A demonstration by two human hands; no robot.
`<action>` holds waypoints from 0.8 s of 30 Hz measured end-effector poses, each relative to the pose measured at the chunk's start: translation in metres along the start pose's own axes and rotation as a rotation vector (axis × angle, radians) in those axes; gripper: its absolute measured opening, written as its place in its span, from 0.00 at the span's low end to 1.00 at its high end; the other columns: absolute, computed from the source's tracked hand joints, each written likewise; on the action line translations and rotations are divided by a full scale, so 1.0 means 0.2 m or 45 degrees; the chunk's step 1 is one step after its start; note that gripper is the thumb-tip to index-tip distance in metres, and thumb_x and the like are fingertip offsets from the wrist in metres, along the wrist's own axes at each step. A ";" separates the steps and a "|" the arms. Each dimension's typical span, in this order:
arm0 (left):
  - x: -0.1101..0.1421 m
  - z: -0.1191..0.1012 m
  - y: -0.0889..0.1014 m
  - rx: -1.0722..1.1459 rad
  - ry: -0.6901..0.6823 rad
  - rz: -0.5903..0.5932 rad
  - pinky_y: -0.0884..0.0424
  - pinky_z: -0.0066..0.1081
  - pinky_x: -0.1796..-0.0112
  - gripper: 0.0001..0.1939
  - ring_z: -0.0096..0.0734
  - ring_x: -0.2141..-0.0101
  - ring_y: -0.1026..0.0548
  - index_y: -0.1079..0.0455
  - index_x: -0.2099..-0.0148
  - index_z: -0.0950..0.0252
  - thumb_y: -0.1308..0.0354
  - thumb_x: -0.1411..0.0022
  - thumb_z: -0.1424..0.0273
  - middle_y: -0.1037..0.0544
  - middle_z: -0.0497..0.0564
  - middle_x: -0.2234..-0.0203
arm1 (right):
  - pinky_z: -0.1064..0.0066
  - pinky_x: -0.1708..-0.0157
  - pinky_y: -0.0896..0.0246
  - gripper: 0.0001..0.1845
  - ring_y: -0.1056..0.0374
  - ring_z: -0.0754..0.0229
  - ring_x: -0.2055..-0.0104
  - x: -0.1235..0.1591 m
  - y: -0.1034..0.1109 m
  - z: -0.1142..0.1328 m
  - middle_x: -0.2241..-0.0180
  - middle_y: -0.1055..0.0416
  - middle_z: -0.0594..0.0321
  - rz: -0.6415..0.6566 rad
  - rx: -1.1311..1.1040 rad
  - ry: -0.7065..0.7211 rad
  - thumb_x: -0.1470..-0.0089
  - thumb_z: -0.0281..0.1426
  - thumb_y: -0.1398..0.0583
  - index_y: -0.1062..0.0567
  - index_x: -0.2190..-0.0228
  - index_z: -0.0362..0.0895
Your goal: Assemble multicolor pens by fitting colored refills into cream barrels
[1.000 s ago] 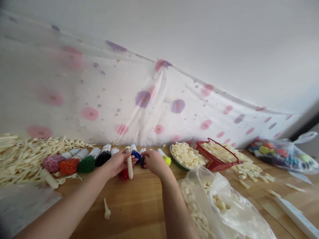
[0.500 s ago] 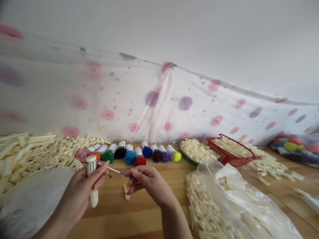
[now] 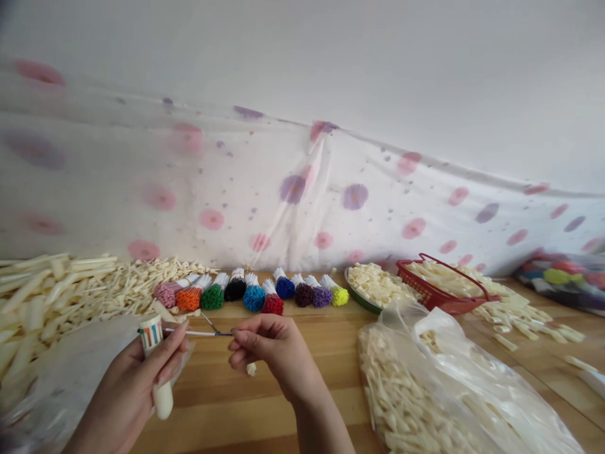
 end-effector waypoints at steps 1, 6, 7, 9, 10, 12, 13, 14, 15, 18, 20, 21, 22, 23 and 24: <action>0.00 0.00 0.00 -0.042 0.001 0.011 0.47 0.22 0.81 0.19 0.19 0.84 0.46 0.34 0.75 0.65 0.38 0.50 0.54 0.43 0.37 0.90 | 0.75 0.78 0.34 0.12 0.30 0.66 0.80 -0.01 0.01 0.00 0.79 0.25 0.62 -0.037 -0.011 0.019 0.62 0.35 0.30 0.22 0.77 0.39; 0.02 0.03 -0.05 -0.251 0.008 0.140 0.45 0.22 0.81 0.18 0.22 0.83 0.42 0.31 0.67 0.64 0.37 0.51 0.54 0.38 0.39 0.85 | 0.75 0.77 0.33 0.11 0.30 0.66 0.80 0.01 0.10 0.10 0.79 0.24 0.62 -0.154 -0.020 0.150 0.62 0.35 0.30 0.22 0.78 0.41; 0.03 0.03 -0.06 -0.274 0.001 0.175 0.45 0.22 0.80 0.18 0.22 0.82 0.41 0.32 0.67 0.63 0.38 0.51 0.54 0.37 0.40 0.84 | 0.75 0.77 0.33 0.11 0.30 0.66 0.80 0.02 0.12 0.13 0.79 0.25 0.63 -0.182 -0.006 0.180 0.62 0.35 0.30 0.22 0.78 0.41; 0.06 0.02 -0.11 -0.301 -0.018 0.264 0.43 0.23 0.79 0.16 0.24 0.80 0.41 0.35 0.67 0.62 0.40 0.48 0.55 0.37 0.40 0.81 | 0.75 0.77 0.32 0.11 0.30 0.66 0.81 0.06 0.18 0.19 0.80 0.25 0.63 -0.245 0.027 0.230 0.63 0.36 0.29 0.22 0.78 0.42; 0.08 0.02 -0.13 -0.316 -0.022 0.314 0.42 0.23 0.78 0.15 0.24 0.80 0.41 0.35 0.68 0.61 0.41 0.46 0.55 0.38 0.40 0.81 | 0.75 0.78 0.32 0.11 0.30 0.65 0.81 0.08 0.21 0.22 0.81 0.25 0.63 -0.273 0.045 0.252 0.63 0.36 0.29 0.22 0.78 0.42; 0.11 0.02 -0.15 -0.347 -0.009 0.387 0.41 0.24 0.76 0.15 0.26 0.79 0.41 0.35 0.68 0.60 0.45 0.43 0.54 0.39 0.41 0.81 | 0.74 0.78 0.31 0.12 0.30 0.64 0.82 0.12 0.24 0.27 0.82 0.25 0.63 -0.309 0.084 0.290 0.64 0.37 0.29 0.22 0.78 0.43; 0.12 0.02 -0.16 -0.362 -0.002 0.409 0.40 0.25 0.75 0.15 0.27 0.78 0.40 0.35 0.69 0.60 0.46 0.43 0.54 0.40 0.41 0.81 | 0.73 0.78 0.31 0.12 0.30 0.64 0.82 0.14 0.25 0.29 0.82 0.25 0.63 -0.315 0.104 0.310 0.64 0.37 0.29 0.22 0.78 0.43; 0.12 0.02 -0.16 -0.381 0.002 0.423 0.40 0.25 0.74 0.14 0.27 0.77 0.40 0.35 0.69 0.60 0.46 0.42 0.54 0.39 0.42 0.80 | 0.73 0.79 0.31 0.12 0.30 0.63 0.82 0.16 0.25 0.30 0.82 0.26 0.63 -0.312 0.122 0.333 0.63 0.37 0.29 0.22 0.78 0.44; 0.12 0.02 -0.15 -0.401 0.001 0.433 0.39 0.25 0.74 0.14 0.28 0.77 0.39 0.34 0.69 0.60 0.46 0.42 0.55 0.38 0.42 0.80 | 0.73 0.79 0.30 0.11 0.30 0.63 0.82 0.18 0.25 0.32 0.82 0.25 0.63 -0.300 0.138 0.354 0.62 0.37 0.30 0.22 0.78 0.44; 0.11 0.01 -0.15 -0.486 -0.038 0.468 0.37 0.25 0.70 0.10 0.30 0.72 0.35 0.33 0.66 0.59 0.45 0.42 0.58 0.33 0.44 0.75 | 0.74 0.79 0.30 0.07 0.29 0.63 0.81 0.23 0.21 0.35 0.82 0.25 0.64 -0.224 0.170 0.409 0.59 0.34 0.31 0.22 0.77 0.46; 0.10 0.01 -0.15 -0.540 -0.089 0.491 0.36 0.25 0.68 0.08 0.32 0.70 0.32 0.34 0.66 0.58 0.45 0.41 0.60 0.31 0.45 0.73 | 0.75 0.80 0.31 0.06 0.29 0.62 0.82 0.25 0.19 0.36 0.83 0.25 0.63 -0.179 0.188 0.426 0.58 0.33 0.31 0.22 0.77 0.46; 0.10 0.00 -0.15 -0.554 -0.110 0.497 0.35 0.25 0.68 0.07 0.33 0.69 0.31 0.34 0.66 0.58 0.45 0.41 0.61 0.30 0.45 0.73 | 0.75 0.80 0.31 0.05 0.29 0.62 0.82 0.26 0.18 0.37 0.83 0.25 0.63 -0.169 0.199 0.429 0.57 0.33 0.31 0.22 0.76 0.46; 0.09 0.00 -0.15 -0.560 -0.130 0.500 0.35 0.25 0.68 0.06 0.33 0.68 0.31 0.34 0.67 0.58 0.44 0.41 0.62 0.30 0.46 0.73 | 0.75 0.81 0.31 0.05 0.29 0.62 0.83 0.26 0.18 0.37 0.83 0.25 0.62 -0.168 0.210 0.431 0.57 0.33 0.31 0.21 0.76 0.46; 0.09 0.00 -0.15 -0.561 -0.152 0.500 0.34 0.26 0.67 0.05 0.34 0.68 0.30 0.34 0.67 0.58 0.44 0.41 0.63 0.29 0.46 0.72 | 0.75 0.81 0.31 0.05 0.29 0.62 0.83 0.26 0.17 0.38 0.84 0.25 0.62 -0.171 0.222 0.429 0.57 0.33 0.31 0.21 0.76 0.46; 0.09 0.00 -0.15 -0.557 -0.179 0.503 0.34 0.26 0.67 0.04 0.34 0.67 0.30 0.34 0.67 0.58 0.44 0.41 0.65 0.29 0.46 0.72 | 0.75 0.82 0.31 0.05 0.30 0.62 0.84 0.27 0.17 0.38 0.84 0.25 0.62 -0.173 0.232 0.424 0.57 0.34 0.31 0.21 0.77 0.46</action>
Point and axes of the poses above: each hand's wrist, its own x-axis away from the middle knuckle, its own y-axis out of the back of the hand, z = x × y, the point moved 9 cm from there along -x, towards the middle knuckle
